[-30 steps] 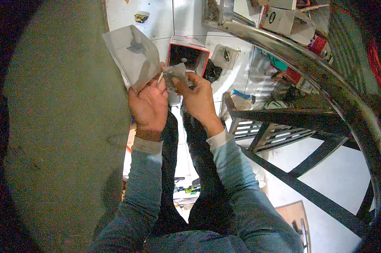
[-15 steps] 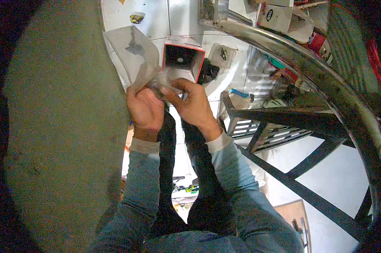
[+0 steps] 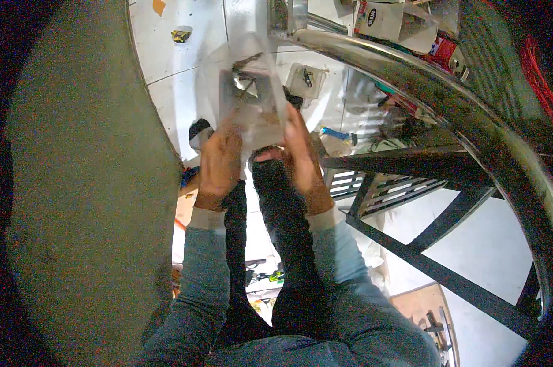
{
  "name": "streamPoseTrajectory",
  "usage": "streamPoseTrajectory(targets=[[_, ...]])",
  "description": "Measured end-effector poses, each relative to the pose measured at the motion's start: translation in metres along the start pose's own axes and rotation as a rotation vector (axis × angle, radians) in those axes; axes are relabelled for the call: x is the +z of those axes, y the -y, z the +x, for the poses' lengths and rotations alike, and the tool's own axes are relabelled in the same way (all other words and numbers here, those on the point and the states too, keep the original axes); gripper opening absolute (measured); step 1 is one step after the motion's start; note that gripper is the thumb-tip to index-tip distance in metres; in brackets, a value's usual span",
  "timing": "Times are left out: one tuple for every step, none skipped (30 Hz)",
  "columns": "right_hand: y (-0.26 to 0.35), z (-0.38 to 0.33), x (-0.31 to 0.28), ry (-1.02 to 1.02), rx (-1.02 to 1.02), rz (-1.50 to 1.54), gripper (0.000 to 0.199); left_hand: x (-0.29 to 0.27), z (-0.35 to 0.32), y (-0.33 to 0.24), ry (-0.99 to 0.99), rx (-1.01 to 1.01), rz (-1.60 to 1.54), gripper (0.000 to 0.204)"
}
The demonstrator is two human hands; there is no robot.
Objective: The person uses a green electric jigsaw to cut a wooden frame piece in a cluttered room. They then place the cut piece aside and retrieve a small plastic bag containing screws from a storage box. The person opens the bag and prepares the screws for use.
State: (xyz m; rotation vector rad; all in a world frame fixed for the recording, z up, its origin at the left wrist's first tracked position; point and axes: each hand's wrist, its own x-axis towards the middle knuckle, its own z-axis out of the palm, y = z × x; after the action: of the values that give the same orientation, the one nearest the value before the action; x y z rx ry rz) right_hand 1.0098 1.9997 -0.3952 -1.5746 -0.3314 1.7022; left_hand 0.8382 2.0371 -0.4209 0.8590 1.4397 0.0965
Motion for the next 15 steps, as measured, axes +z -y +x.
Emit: streamPoseTrajectory(targets=[[-0.004, -0.004, -0.005, -0.019, -0.036, 0.002, 0.071, 0.007, -0.004, -0.002, -0.026, 0.021, -0.022, 0.038], [-0.007, -0.008, -0.010, -0.038, -0.073, 0.003, 0.072, 0.011, -0.005, -0.003, -0.053, 0.041, -0.044, 0.036], [-0.011, -0.012, -0.014, -0.063, -0.075, 0.006, 0.072, 0.012, -0.005, -0.002, -0.082, 0.090, 0.016, 0.037], [-0.013, -0.016, -0.018, -0.090, -0.079, 0.008, 0.073, 0.013, -0.004, -0.001, -0.110, 0.140, 0.077, 0.038], [-0.014, -0.023, -0.021, -0.071, -0.060, 0.025, 0.070, 0.013, -0.003, 0.000, -0.138, 0.189, 0.137, 0.039], [-0.016, -0.031, -0.024, -0.054, -0.037, 0.041, 0.067, 0.013, -0.004, 0.001, -0.105, 0.161, 0.183, 0.041], [-0.015, -0.036, -0.021, -0.066, -0.035, -0.033, 0.065, 0.014, -0.006, 0.003, -0.069, 0.132, 0.229, 0.043], [-0.014, -0.040, -0.020, -0.078, -0.032, -0.108, 0.064, 0.015, -0.007, 0.005, -0.034, 0.104, 0.275, 0.044], [-0.016, -0.041, -0.015, -0.165, 0.022, -0.228, 0.059, 0.018, -0.006, 0.008, -0.026, 0.174, 0.266, 0.047], [-0.024, -0.045, -0.020, -0.215, 0.045, -0.148, 0.058, 0.022, -0.008, 0.012, -0.020, 0.242, 0.256, 0.050], [-0.035, -0.044, -0.029, -0.267, 0.062, -0.069, 0.056, 0.023, -0.007, 0.009, -0.013, 0.315, 0.246, 0.053], [-0.045, -0.045, -0.039, -0.318, 0.079, 0.011, 0.054, 0.026, -0.008, 0.005, 0.043, 0.229, 0.187, 0.055], [-0.043, -0.045, -0.037, -0.406, 0.066, 0.014, 0.049, 0.027, -0.012, -0.005, 0.091, 0.135, 0.133, 0.058], [-0.039, -0.043, -0.038, -0.441, 0.024, -0.082, 0.048, 0.028, -0.014, -0.011, 0.138, 0.040, 0.077, 0.061], [-0.033, -0.040, -0.041, -0.475, -0.019, -0.178, 0.048, 0.033, -0.010, -0.003, 0.052, 0.103, 0.096, 0.069]])
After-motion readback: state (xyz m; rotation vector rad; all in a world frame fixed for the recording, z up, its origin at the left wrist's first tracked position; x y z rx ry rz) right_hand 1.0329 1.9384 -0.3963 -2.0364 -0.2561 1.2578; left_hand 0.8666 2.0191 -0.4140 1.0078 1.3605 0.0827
